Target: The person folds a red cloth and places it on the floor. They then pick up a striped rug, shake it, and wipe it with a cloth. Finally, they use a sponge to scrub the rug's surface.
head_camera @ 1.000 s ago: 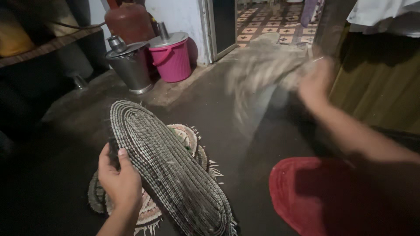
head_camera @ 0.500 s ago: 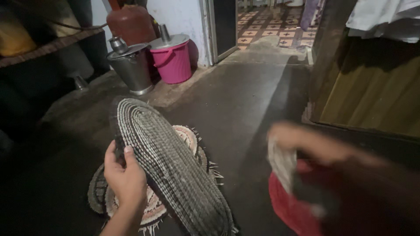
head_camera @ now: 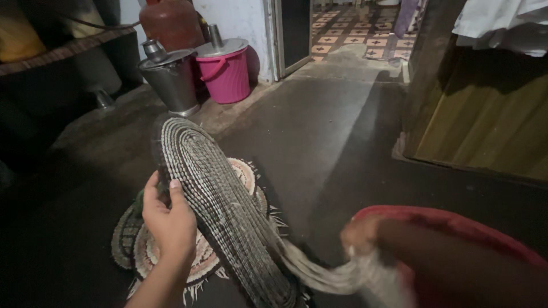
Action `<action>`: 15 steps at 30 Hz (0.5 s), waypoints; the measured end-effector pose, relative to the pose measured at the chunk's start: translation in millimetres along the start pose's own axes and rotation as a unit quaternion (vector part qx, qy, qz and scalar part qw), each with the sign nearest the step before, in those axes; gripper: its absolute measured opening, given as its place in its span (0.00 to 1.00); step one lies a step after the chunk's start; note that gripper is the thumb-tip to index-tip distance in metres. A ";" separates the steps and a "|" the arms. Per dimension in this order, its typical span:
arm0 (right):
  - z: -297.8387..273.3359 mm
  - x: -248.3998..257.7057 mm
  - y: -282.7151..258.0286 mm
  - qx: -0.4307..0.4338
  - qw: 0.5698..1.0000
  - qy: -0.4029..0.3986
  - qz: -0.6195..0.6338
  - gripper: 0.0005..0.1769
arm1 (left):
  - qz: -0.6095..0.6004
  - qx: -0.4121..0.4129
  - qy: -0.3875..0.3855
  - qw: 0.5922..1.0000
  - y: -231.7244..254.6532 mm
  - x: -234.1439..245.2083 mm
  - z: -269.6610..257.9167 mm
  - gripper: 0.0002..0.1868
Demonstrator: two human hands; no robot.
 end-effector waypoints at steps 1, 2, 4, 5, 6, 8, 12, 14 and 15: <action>-2.5 9.6 19.5 -0.014 0.999 0.026 -0.012 0.21 | -0.010 -0.001 -0.002 1.000 0.0 -0.5 1.2 0.21; -6.5 26.8 42.7 -0.031 0.996 0.075 -0.023 0.21 | -0.019 -0.001 -0.004 1.000 -0.7 -1.1 2.7 0.21; -17.3 77.4 85.7 -0.090 0.959 0.265 -0.037 0.21 | -0.023 -0.004 -0.007 1.000 -4.4 3.7 2.9 0.21; -28.7 110.3 104.8 -0.139 0.912 0.386 -0.016 0.21 | -0.021 -0.007 -0.008 1.000 -7.2 3.7 3.9 0.20; -42.4 135.5 115.3 -0.181 0.837 0.514 0.049 0.21 | -0.019 -0.009 -0.009 1.000 -9.9 4.8 4.7 0.20; -60.4 176.4 118.3 -0.188 0.649 0.713 0.187 0.20 | -0.016 -0.012 -0.006 1.000 -12.9 4.0 7.5 0.21; -28.3 161.8 68.0 -0.120 0.617 0.745 0.222 0.20 | -0.013 -0.034 -0.004 0.999 -12.5 1.9 7.3 0.21; 1.1 116.0 30.9 -0.062 0.808 0.569 0.136 0.19 | -0.016 -0.020 0.000 1.000 -10.4 0.7 6.8 0.21; 9.2 81.0 12.5 -0.031 0.913 0.399 0.081 0.19 | -0.016 -0.011 -0.002 1.000 -10.2 -0.8 4.5 0.21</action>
Point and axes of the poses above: each hand's wrist, its own z-axis towards the middle knuckle, its own x-axis out of the back of the hand, y = z × x, the point moved 2 cm from there along z, towards the middle knuckle, and after that the axes turned 5 degrees about z, right-handed, at the moved point
